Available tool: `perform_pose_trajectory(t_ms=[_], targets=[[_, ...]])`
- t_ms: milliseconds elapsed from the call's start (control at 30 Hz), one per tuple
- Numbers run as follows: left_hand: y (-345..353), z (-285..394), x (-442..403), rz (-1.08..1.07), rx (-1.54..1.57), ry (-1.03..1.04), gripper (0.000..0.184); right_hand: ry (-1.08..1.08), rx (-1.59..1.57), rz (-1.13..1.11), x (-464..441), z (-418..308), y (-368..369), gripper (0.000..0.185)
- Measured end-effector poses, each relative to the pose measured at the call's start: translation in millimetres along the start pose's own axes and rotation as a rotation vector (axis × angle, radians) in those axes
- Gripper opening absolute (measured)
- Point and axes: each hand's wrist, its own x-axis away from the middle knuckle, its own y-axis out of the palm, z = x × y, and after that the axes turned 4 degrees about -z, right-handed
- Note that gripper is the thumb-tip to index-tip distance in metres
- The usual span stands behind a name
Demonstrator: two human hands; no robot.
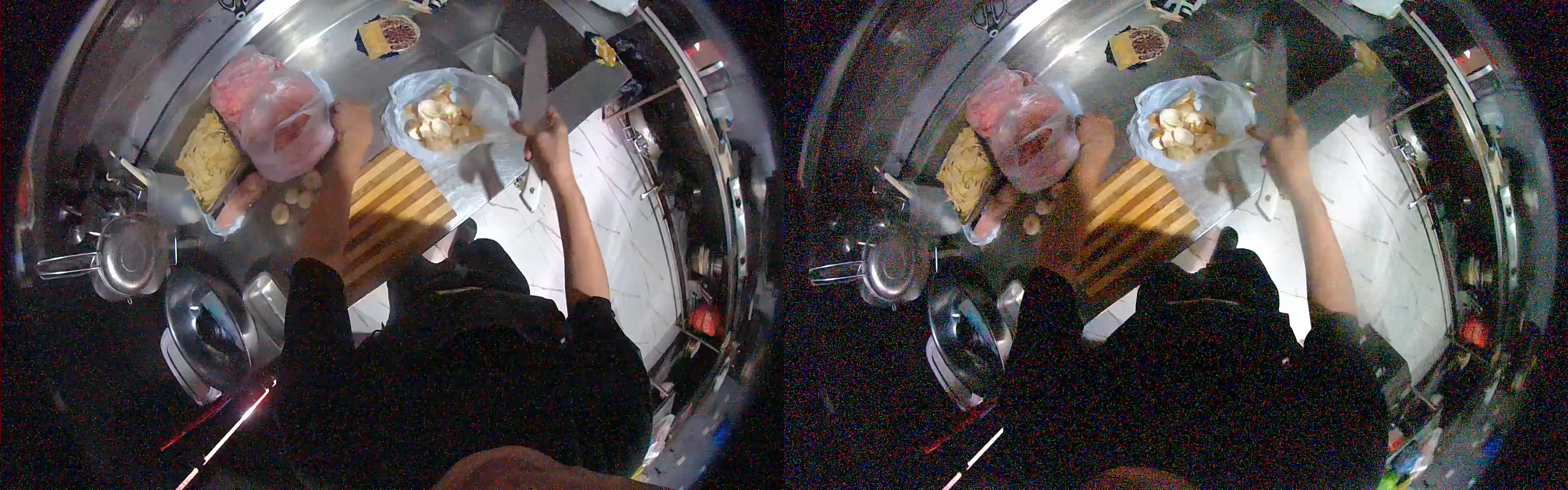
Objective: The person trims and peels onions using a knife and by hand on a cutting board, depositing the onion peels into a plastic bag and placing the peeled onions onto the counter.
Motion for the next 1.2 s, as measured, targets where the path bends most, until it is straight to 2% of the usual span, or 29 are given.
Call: perform_pose_trajectory(t_ms=[100,167,200,300,400,433,500,600,633,667,767,867,967,1067,1200], targets=[[16,-2,-4,0.172,-0.105,-0.020,0.024,-0.057,0.028,0.139,-6,9,-9,0.040],[-10,-6,13,0.144,0.001,0.028,0.024,-0.003,0.177,0.202,-2,12,-14,0.041],[-26,-8,24,0.128,0.054,0.050,0.026,-0.066,0.299,0.195,-1,24,-19,0.042],[-42,-9,59,0.456,0.632,0.016,0.036,-0.167,0.618,0.220,21,46,-23,0.040],[-54,-5,123,0.525,0.913,0.141,0.042,-0.188,0.802,0.314,56,33,-9,0.040],[-50,-1,146,0.427,0.878,0.173,0.042,-0.198,0.821,0.279,69,29,-1,0.032],[-40,5,182,0.236,0.803,0.235,0.042,-0.198,0.786,0.168,84,49,14,0.029],[-13,14,204,0.446,0.772,0.477,0.047,-0.271,0.739,-0.019,110,73,47,0.024],[-9,14,207,0.451,0.786,0.485,0.046,-0.285,0.764,-0.088,118,83,58,0.023],[-6,17,211,0.446,0.956,0.412,0.044,-0.302,0.788,-0.156,125,92,69,0.023],[-10,30,223,0.368,1.413,0.177,0.038,-0.174,0.763,-0.337,140,110,97,0.021],[4,37,216,0.600,1.251,0.143,0.039,-0.110,0.819,-0.456,145,124,116,0.024],[18,44,216,0.306,1.481,0.041,0.037,-0.124,0.842,-0.480,152,112,122,0.027],[5,55,219,0.482,1.828,-0.014,0.035,-0.161,0.775,-0.439,157,96,123,0.026],[16,54,214,0.396,1.821,-0.002,0.037,-0.252,0.790,-0.427,153,97,126,0.026]])
